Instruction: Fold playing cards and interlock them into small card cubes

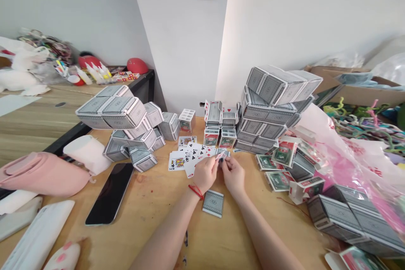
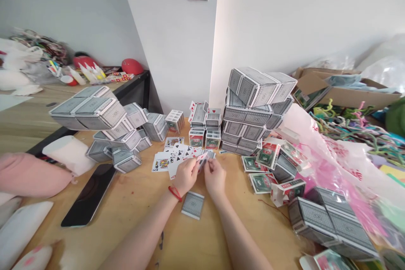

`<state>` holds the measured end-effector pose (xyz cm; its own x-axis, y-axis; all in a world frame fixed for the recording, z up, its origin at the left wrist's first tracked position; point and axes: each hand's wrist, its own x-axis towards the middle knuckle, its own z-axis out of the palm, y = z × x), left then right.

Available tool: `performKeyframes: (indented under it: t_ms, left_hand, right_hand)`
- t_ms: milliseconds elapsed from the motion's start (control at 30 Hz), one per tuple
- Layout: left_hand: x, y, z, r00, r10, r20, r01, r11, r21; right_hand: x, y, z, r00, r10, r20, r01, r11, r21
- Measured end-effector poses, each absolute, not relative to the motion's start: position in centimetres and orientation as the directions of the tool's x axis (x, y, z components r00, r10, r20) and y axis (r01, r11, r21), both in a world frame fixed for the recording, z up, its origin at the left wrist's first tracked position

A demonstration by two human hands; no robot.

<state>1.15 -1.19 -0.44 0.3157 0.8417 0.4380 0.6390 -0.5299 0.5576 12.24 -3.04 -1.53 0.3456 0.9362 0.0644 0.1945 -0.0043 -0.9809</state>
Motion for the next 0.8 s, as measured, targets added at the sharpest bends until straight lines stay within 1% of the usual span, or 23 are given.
performKeyframes:
  t_ms: [67, 100, 167, 267, 433, 500, 600, 800]
  left_hand:
    - [1.6, -1.6, -0.4, 0.353, 0.828, 0.436, 0.633, -0.555, 0.540]
    - [1.8, -1.7, -0.4, 0.372, 0.820, 0.435, 0.632, -0.567, 0.528]
    - [2.1, -2.0, -0.5, 0.388, 0.814, 0.432, 0.639, -0.576, 0.510]
    - [2.0, -1.9, -0.6, 0.372, 0.819, 0.437, 0.647, -0.566, 0.511]
    - [1.5, -1.5, -0.7, 0.334, 0.825, 0.455, 0.640, -0.553, 0.533]
    - [1.4, -1.4, -0.7, 0.331, 0.826, 0.456, 0.648, -0.551, 0.526]
    - [1.2, -1.4, -0.6, 0.332, 0.825, 0.458, 0.658, -0.550, 0.514]
    - [1.3, -1.6, -0.5, 0.356, 0.797, 0.488, 0.656, -0.586, 0.477]
  right_hand:
    - [11.9, -3.6, -1.5, 0.426, 0.898, 0.110, 0.348, -0.050, -0.936]
    - [11.8, -3.8, -1.4, 0.465, 0.877, 0.124, 0.392, -0.078, -0.916]
    - [11.7, -4.1, -1.3, 0.491, 0.859, 0.144, 0.437, -0.099, -0.894]
    - [11.9, -3.9, -1.4, 0.456, 0.878, 0.147, 0.418, -0.065, -0.906]
    - [12.6, -3.0, -1.6, 0.365, 0.920, 0.144, 0.283, 0.037, -0.958]
    - [12.8, -2.8, -1.7, 0.326, 0.932, 0.158, 0.261, 0.072, -0.963]
    - [13.0, -2.8, -1.8, 0.318, 0.931, 0.178, 0.282, 0.087, -0.955]
    - [13.0, -2.9, -2.0, 0.370, 0.911, 0.181, 0.329, 0.054, -0.943]
